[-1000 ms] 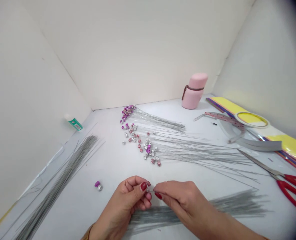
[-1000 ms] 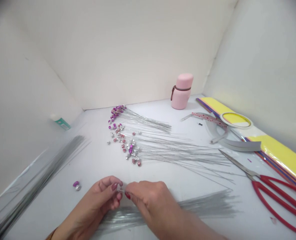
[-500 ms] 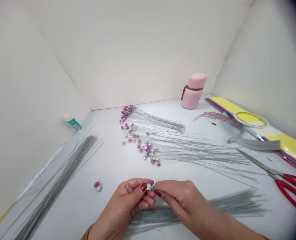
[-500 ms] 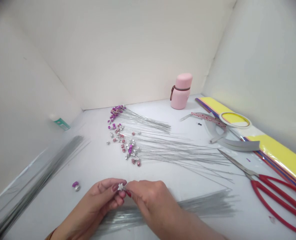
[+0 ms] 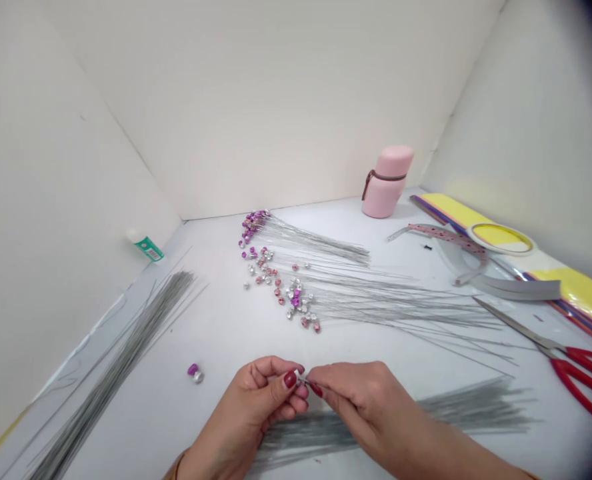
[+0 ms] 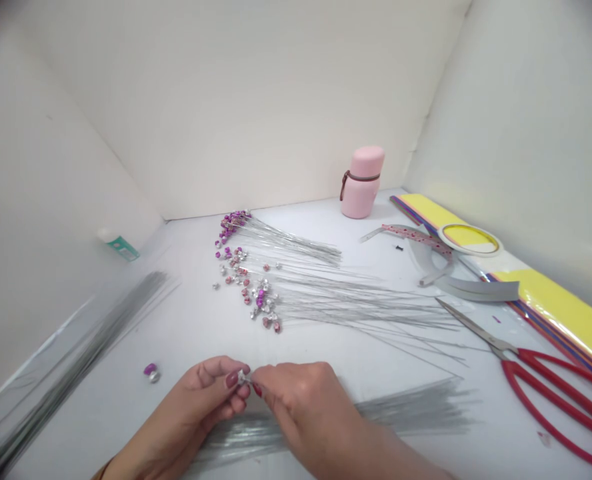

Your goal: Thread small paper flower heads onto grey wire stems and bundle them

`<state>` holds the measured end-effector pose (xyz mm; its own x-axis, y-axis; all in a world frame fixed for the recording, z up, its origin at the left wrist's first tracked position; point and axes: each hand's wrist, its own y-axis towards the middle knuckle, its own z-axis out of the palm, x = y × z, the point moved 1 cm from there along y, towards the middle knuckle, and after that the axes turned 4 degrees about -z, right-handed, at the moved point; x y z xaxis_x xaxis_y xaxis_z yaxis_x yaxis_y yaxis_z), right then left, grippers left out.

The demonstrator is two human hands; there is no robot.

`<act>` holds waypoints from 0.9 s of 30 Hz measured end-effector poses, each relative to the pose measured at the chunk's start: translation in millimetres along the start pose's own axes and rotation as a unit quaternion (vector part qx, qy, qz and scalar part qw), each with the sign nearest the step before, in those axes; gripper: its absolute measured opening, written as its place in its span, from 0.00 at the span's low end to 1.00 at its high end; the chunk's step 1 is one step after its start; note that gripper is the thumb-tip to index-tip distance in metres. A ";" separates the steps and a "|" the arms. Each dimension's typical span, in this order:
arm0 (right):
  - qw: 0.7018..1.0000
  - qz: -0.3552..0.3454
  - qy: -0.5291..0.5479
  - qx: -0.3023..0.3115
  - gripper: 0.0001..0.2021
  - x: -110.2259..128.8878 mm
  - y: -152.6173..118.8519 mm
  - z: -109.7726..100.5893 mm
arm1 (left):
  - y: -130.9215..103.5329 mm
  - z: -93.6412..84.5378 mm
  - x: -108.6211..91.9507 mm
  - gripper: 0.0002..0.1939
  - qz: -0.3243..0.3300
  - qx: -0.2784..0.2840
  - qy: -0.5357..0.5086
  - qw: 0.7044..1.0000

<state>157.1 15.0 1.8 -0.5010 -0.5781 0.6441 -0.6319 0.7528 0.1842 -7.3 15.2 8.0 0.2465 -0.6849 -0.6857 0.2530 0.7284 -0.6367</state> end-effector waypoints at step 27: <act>0.996 -0.073 -0.051 -0.016 0.15 10.1 0.2 2.5 | -6.2 -4.6 -4.2 0.09 0.106 -0.003 0.276 0.955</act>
<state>150.5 8.6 6.5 -0.4638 -0.7099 0.5300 -0.6840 0.6671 0.2950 -14.2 13.6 13.2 -0.2405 -0.4100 -0.8798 0.2464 0.8510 -0.4639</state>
